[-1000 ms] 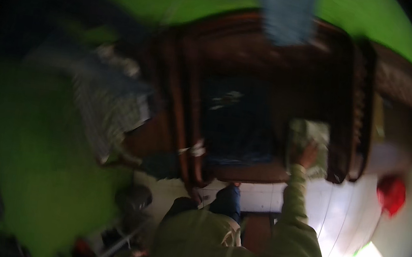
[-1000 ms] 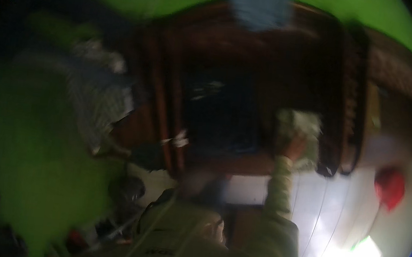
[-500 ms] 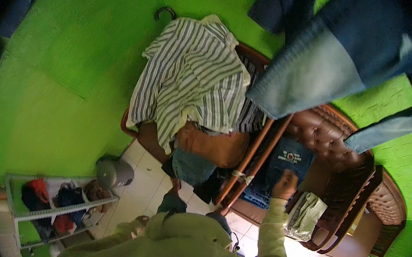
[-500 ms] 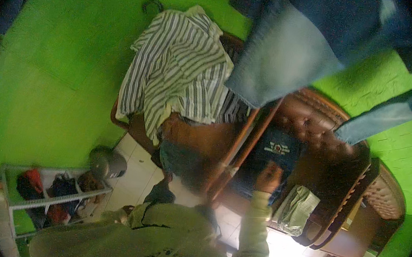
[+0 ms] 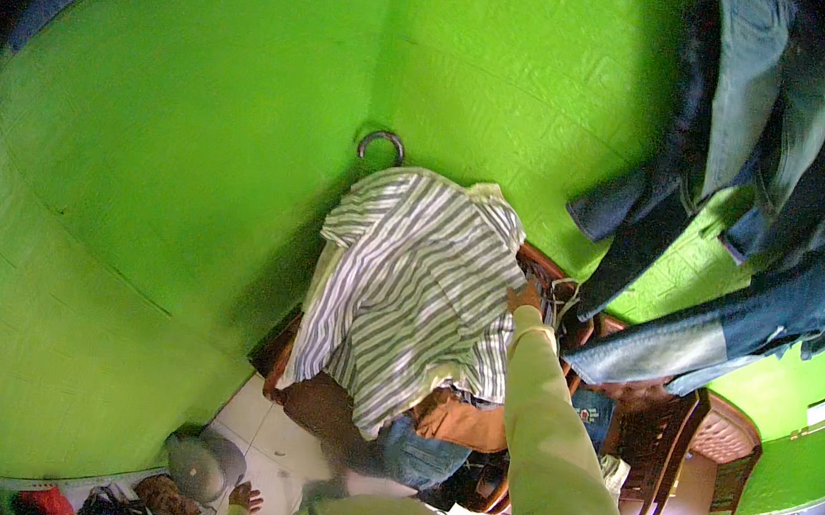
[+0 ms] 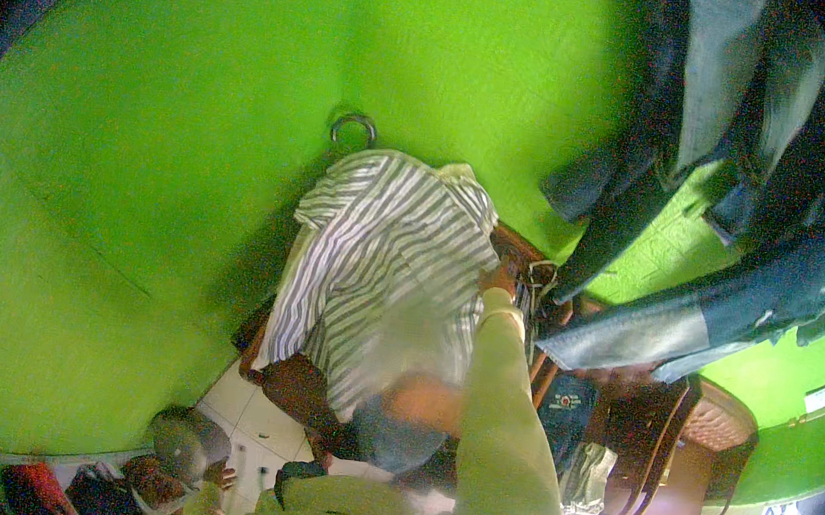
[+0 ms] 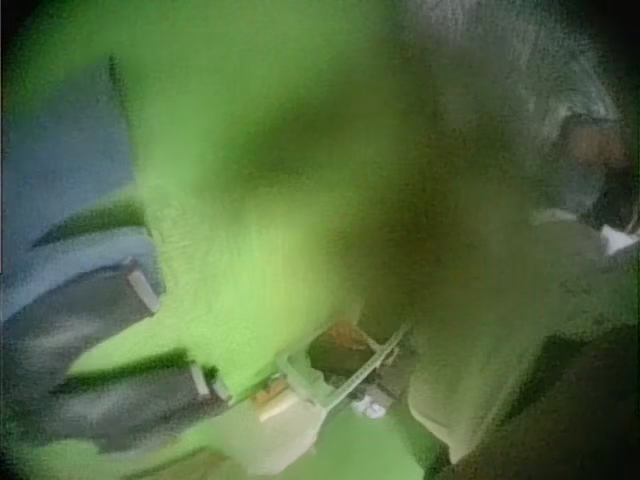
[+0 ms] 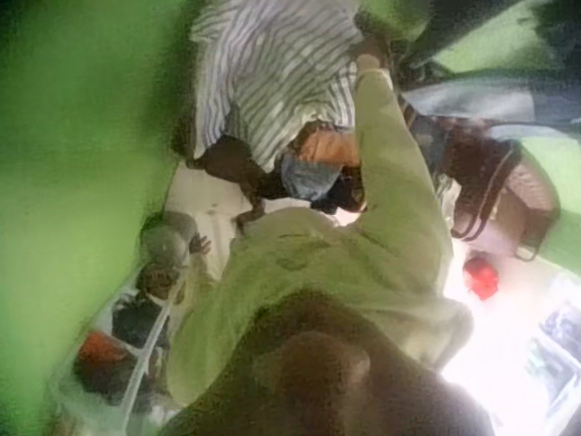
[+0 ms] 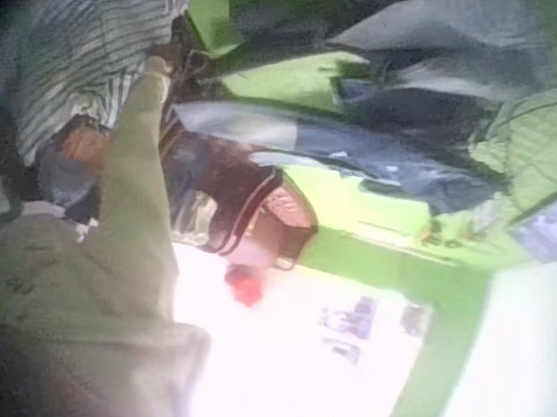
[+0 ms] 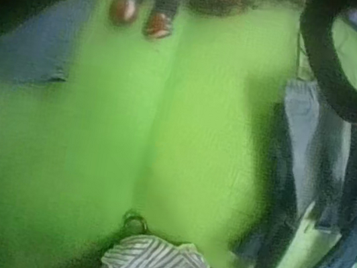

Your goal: The person folds a light-colored checkered shirt and a striped shirt on a brown leather sofa. They smooth each garment, fold the sleeves and body, and place the finished folds on the sofa.

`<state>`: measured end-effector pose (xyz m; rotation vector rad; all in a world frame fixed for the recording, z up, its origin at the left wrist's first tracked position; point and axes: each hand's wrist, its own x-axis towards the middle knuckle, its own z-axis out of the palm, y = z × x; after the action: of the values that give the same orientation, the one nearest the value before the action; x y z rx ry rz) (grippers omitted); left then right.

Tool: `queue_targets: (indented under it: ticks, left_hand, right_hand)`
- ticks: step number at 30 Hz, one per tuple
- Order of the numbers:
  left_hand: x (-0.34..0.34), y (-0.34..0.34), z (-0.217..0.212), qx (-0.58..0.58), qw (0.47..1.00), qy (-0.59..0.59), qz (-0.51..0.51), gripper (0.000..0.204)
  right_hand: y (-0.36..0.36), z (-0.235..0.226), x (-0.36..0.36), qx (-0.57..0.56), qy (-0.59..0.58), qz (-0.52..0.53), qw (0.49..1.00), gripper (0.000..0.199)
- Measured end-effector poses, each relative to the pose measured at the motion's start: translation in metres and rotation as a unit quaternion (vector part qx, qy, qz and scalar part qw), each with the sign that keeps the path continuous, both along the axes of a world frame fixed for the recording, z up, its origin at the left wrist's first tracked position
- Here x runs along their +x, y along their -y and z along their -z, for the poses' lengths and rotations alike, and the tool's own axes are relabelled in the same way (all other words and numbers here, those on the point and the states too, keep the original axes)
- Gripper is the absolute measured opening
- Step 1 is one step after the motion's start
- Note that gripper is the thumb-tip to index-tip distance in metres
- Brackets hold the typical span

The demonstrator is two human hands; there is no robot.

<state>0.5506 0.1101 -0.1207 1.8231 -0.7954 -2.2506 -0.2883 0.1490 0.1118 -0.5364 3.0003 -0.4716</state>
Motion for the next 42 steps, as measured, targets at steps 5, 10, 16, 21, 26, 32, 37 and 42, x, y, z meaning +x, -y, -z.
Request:
queue_targets:
  ticks: [5, 10, 16, 21, 26, 32, 37, 42]
  left_hand:
    - [0.047, 0.004, 0.034, 0.068, 0.991, -0.076, -0.089, 0.028]
    - [0.011, 0.054, 0.082, 0.137, 0.857, -0.46, -0.185, 0.028]
    - [-0.149, 0.159, 0.044, -0.067, 0.917, -0.262, -0.293, 0.029]
    - [-0.304, 0.202, -0.094, -0.319, 0.919, -0.228, 0.051, 0.056]
    - [-0.417, 0.232, -0.182, -0.571, 0.803, -0.031, 0.167, 0.092]
    - [-0.509, 0.247, -0.154, -0.429, 0.812, -0.042, 0.393, 0.106]
    - [-0.515, 0.221, -0.103, -0.454, 0.757, 0.008, 0.471, 0.101]
    - [-0.516, 0.213, -0.097, -0.437, 0.755, -0.004, 0.489, 0.1]
  right_hand:
    - [0.02, -0.009, 0.006, 0.096, 0.024, -0.012, 0.995, 0.057]
    - [0.024, -0.014, 0.008, 0.132, -0.054, -0.04, 0.989, 0.035]
    - [0.052, -0.038, 0.039, -0.149, -0.075, 0.087, 0.982, 0.028]
    - [0.073, -0.126, 0.125, -0.162, -0.16, -0.17, 0.959, 0.018]
    - [0.032, -0.223, 0.194, -0.181, -0.245, -0.438, 0.846, 0.011]
    - [-0.013, -0.278, 0.117, -0.068, -0.475, -0.255, 0.839, 0.02]
    - [-0.099, -0.127, 0.117, -0.222, -0.313, -0.112, 0.917, 0.033]
    - [-0.143, 0.053, 0.197, -0.12, 0.196, 0.104, 0.968, 0.039]
